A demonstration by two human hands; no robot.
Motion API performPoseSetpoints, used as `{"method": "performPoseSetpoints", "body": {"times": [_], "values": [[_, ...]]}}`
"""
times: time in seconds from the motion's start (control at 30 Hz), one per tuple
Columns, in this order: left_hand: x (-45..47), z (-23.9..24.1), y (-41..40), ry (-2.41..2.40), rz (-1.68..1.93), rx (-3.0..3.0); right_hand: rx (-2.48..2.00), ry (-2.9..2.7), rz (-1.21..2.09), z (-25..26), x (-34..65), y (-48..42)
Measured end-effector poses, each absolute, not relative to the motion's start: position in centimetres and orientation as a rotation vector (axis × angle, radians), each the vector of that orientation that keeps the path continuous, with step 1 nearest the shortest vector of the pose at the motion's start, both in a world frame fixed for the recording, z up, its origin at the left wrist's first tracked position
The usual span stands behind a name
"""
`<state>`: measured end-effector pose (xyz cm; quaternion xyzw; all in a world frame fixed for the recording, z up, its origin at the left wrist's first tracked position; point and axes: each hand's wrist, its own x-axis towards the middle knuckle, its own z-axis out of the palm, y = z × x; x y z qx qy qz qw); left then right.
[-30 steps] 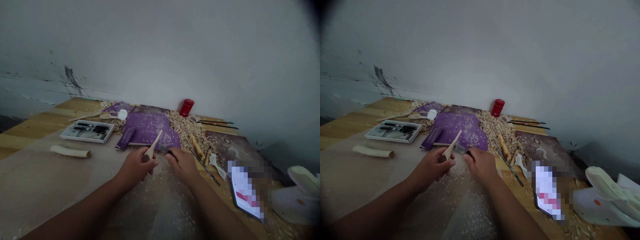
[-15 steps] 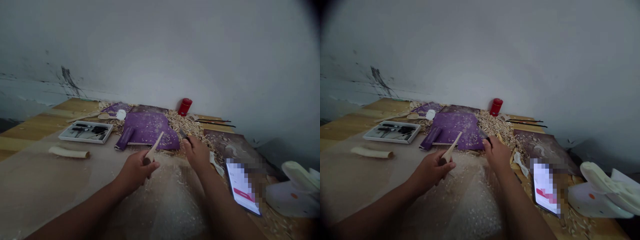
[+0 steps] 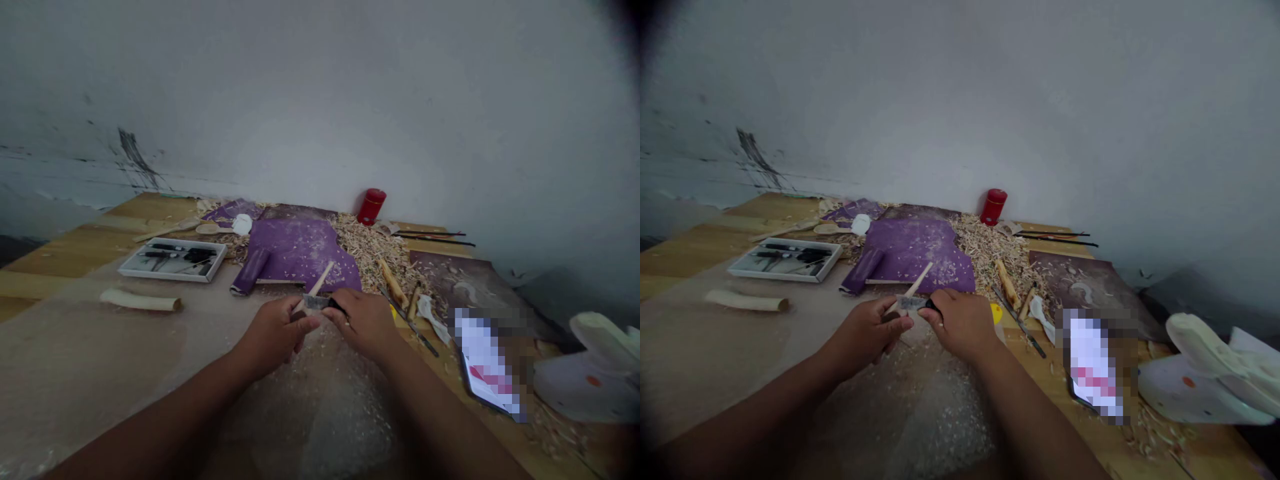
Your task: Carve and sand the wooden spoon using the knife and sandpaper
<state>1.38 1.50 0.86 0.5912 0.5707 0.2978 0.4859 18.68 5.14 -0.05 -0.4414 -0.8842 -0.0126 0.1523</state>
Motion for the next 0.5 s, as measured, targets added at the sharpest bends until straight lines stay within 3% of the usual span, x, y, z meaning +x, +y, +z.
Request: {"method": "performPoseSetpoints", "body": {"times": [0.2,0.5], "values": [[1.4,0.6,1.5,1.434,0.755,1.363,-1.748,-2.077,-0.233,0.4,21.6,7.1],[1.4,0.4,1.8,1.487,0.726,1.455,-1.192,-2.527,0.143,0.2,17.7,4.5]]}}
